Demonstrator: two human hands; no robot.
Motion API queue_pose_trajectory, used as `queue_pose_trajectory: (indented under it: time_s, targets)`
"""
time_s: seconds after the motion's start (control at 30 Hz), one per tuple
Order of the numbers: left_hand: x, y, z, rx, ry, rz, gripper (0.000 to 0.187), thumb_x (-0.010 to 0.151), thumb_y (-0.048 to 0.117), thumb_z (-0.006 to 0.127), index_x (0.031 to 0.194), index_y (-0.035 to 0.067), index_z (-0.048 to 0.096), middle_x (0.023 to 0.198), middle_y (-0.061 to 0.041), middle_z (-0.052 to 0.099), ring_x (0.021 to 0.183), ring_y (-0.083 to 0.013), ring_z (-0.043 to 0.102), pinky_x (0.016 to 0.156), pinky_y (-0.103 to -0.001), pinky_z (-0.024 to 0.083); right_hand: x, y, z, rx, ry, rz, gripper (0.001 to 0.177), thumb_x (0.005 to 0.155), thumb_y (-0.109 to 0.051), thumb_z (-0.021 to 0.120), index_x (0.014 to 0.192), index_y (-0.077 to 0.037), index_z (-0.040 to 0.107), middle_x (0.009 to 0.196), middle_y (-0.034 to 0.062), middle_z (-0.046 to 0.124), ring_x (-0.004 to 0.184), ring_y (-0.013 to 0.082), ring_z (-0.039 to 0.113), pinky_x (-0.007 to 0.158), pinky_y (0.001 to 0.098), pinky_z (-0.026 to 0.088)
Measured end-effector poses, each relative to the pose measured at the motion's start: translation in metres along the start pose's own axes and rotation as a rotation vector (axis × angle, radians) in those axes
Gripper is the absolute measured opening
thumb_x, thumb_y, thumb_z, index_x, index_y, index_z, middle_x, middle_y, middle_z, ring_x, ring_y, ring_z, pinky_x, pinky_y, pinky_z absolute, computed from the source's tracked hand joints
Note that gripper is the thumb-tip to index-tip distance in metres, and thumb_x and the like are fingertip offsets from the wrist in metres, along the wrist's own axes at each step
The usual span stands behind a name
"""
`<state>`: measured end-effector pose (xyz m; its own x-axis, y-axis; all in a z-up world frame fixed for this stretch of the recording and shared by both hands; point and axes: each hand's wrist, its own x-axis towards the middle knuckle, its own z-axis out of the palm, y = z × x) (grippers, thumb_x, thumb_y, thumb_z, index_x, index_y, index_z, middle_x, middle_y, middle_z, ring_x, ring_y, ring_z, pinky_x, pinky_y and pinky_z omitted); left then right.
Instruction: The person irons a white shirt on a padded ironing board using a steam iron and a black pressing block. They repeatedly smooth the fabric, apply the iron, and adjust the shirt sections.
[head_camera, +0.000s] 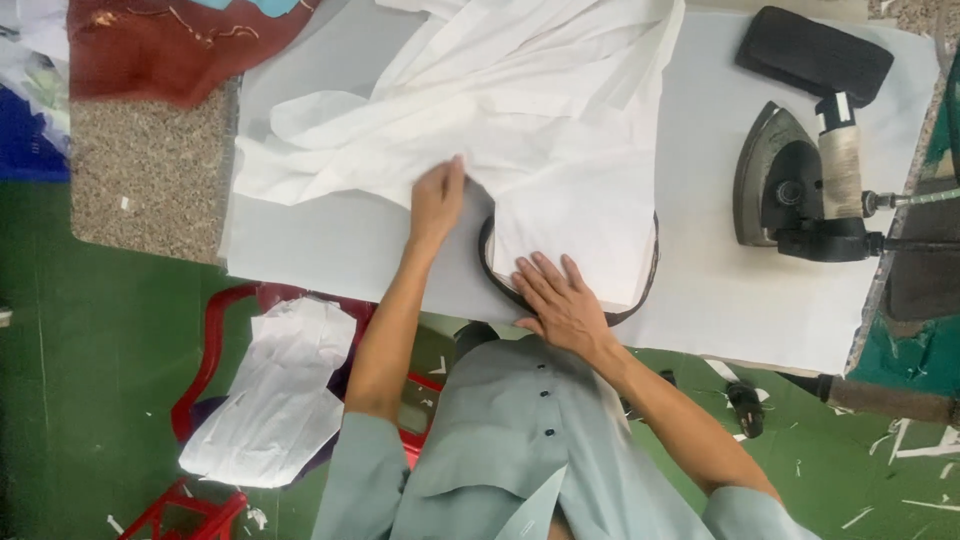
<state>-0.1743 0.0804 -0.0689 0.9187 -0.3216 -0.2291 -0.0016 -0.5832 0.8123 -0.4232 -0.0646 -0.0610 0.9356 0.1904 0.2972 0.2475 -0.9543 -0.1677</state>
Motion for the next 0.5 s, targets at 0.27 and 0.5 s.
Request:
queue_pose_trajectory:
  time_s: [0.27,0.5]
  targets:
    - [0.014,0.015,0.028,0.204,-0.100,0.393,0.048,0.107,0.033,0.058,0.136,-0.006,0.060,0.135,-0.034,0.056,0.134,-0.0496,0.049,0.114,-0.056,0.040,-0.005,0.004,-0.001,0.063,-0.033,0.015,0.078,0.097,-0.067,0.044,0.157,-0.018,0.043,0.164,0.0096,0.040,0.153,0.0303,0.032,0.124,0.0559,0.019]
    - [-0.118,0.015,0.046,0.434,0.244,0.890,0.062,0.106,0.044,0.049,0.152,0.003,0.048,0.159,-0.021,0.043,0.149,-0.0372,0.037,0.123,-0.056,0.026,-0.007,0.056,-0.028,-0.040,0.046,0.316,0.064,0.106,-0.052,0.035,0.156,-0.012,0.046,0.168,0.0122,0.033,0.156,0.0336,0.023,0.125,0.0552,0.016]
